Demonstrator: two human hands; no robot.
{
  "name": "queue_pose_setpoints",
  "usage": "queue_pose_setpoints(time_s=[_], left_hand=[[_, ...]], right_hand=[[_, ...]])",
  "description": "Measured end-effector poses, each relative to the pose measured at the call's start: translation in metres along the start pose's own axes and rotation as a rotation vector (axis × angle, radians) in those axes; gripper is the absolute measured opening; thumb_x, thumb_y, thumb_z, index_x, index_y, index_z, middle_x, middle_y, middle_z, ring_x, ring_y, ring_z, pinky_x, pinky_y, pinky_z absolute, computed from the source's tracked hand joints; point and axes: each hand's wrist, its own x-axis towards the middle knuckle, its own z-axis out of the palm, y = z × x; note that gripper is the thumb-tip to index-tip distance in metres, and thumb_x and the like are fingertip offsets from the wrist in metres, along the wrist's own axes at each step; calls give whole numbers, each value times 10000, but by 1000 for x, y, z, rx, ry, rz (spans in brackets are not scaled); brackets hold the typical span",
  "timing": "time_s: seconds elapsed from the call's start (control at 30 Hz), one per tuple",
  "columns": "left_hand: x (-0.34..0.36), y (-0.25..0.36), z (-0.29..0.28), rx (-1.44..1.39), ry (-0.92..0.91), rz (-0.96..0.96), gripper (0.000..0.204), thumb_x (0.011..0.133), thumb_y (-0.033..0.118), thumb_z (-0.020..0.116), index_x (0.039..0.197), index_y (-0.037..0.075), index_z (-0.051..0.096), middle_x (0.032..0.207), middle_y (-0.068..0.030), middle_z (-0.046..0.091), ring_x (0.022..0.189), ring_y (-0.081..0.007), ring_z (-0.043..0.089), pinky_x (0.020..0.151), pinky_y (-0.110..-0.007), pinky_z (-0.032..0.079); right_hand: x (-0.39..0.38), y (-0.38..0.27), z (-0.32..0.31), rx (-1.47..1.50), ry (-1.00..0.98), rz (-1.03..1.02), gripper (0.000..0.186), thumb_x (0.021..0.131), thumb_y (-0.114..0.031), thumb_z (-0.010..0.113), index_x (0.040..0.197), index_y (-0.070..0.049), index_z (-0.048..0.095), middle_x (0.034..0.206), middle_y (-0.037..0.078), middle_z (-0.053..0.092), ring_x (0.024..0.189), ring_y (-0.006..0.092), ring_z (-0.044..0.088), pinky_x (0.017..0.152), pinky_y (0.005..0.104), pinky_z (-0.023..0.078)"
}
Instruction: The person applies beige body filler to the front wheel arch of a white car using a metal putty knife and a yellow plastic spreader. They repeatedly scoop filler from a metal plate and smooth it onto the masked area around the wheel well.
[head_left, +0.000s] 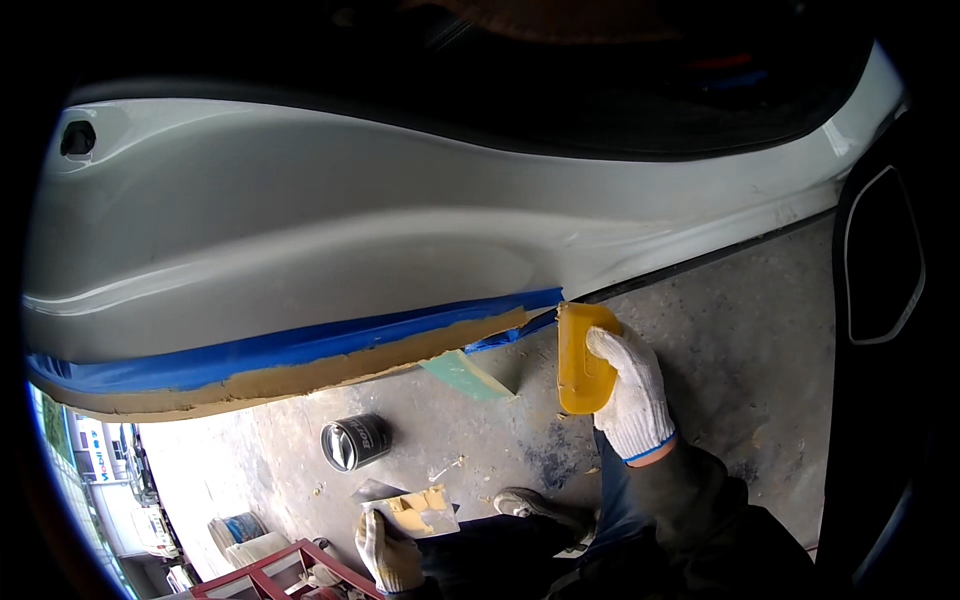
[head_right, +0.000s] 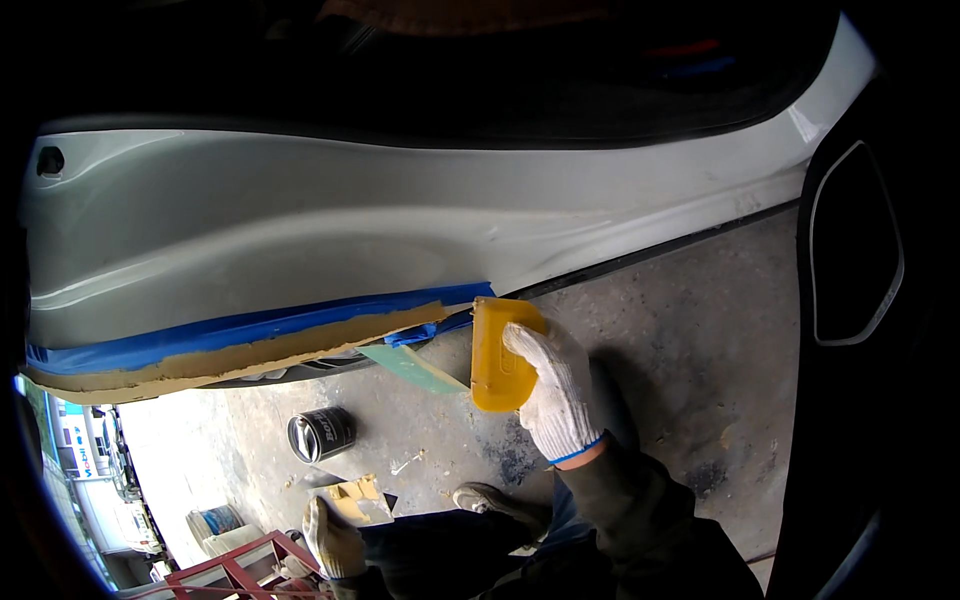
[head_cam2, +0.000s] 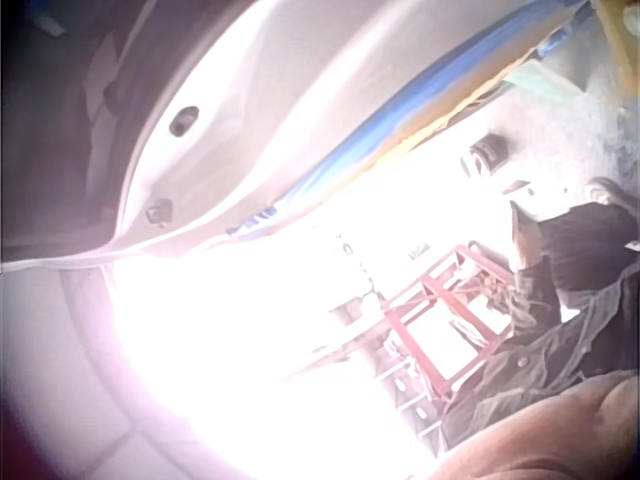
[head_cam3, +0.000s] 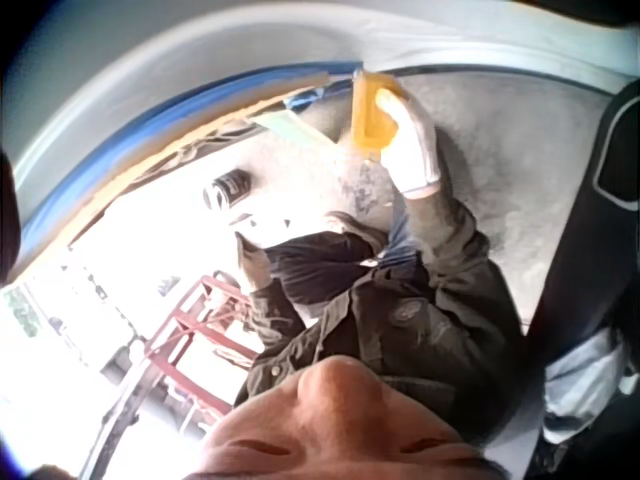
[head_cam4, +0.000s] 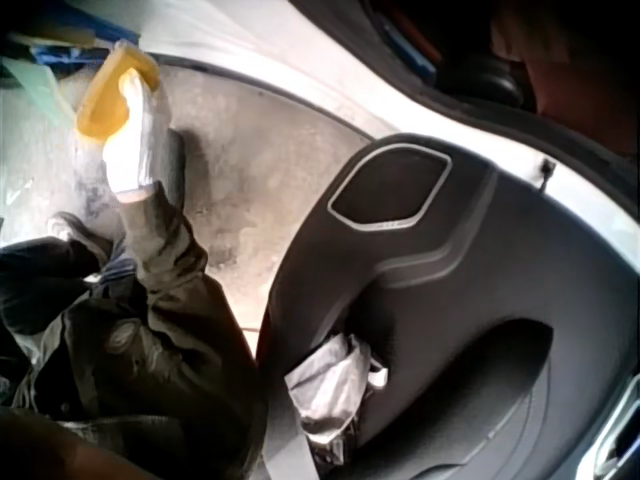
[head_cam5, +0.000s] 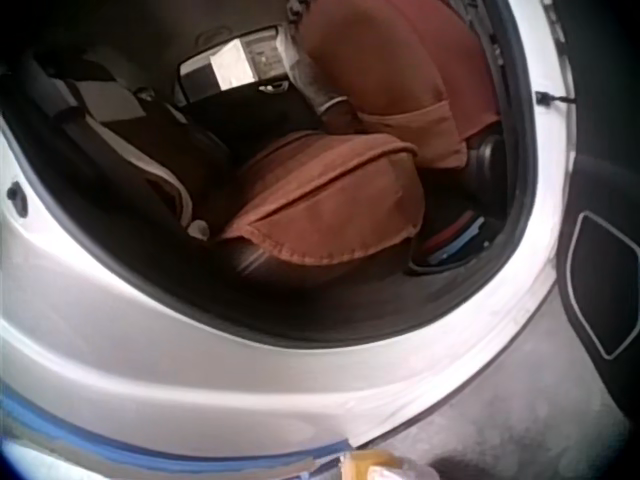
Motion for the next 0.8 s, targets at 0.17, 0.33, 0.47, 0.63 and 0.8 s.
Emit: queue_pose_setpoints(time_s=[0.17,0.33,0.47,0.63,0.8], left_hand=[[26,19,-5,-174,18,38,206,960,7,428,872,-54,605,779,-161,615,675,-311,585,607,-380,442],[40,38,-26,-790,-123,-412,343,1027,202,448,859,-43,619,719,-27,595,604,-74,495,541,-240,393],[37,27,-21,-1198,-86,-718,290,1002,216,514,855,-17,605,738,-31,597,609,-88,509,546,-231,382],[32,17,-21,-1422,-38,-815,305,990,248,535,884,-27,611,761,-39,605,635,-103,518,562,-239,384],[29,16,-24,-1478,24,-795,330,985,256,534,961,-61,625,801,-68,634,681,-128,561,612,-241,422]], right_hand=[[-15,0,-9,-238,16,-123,279,889,-173,692,1095,-6,605,949,63,629,844,138,621,768,277,515],[-32,15,-4,-451,-65,-268,223,848,-106,724,966,33,596,863,54,618,777,108,600,718,255,509],[-49,24,20,-547,-162,-135,182,847,-93,690,940,-6,560,855,36,589,790,84,574,731,250,494],[-54,32,17,-646,-265,-207,244,848,-67,732,1021,53,609,901,99,675,818,133,650,765,275,541],[-59,35,12,-645,-254,-171,246,841,-61,722,1030,48,608,912,81,657,819,121,626,778,262,526]])
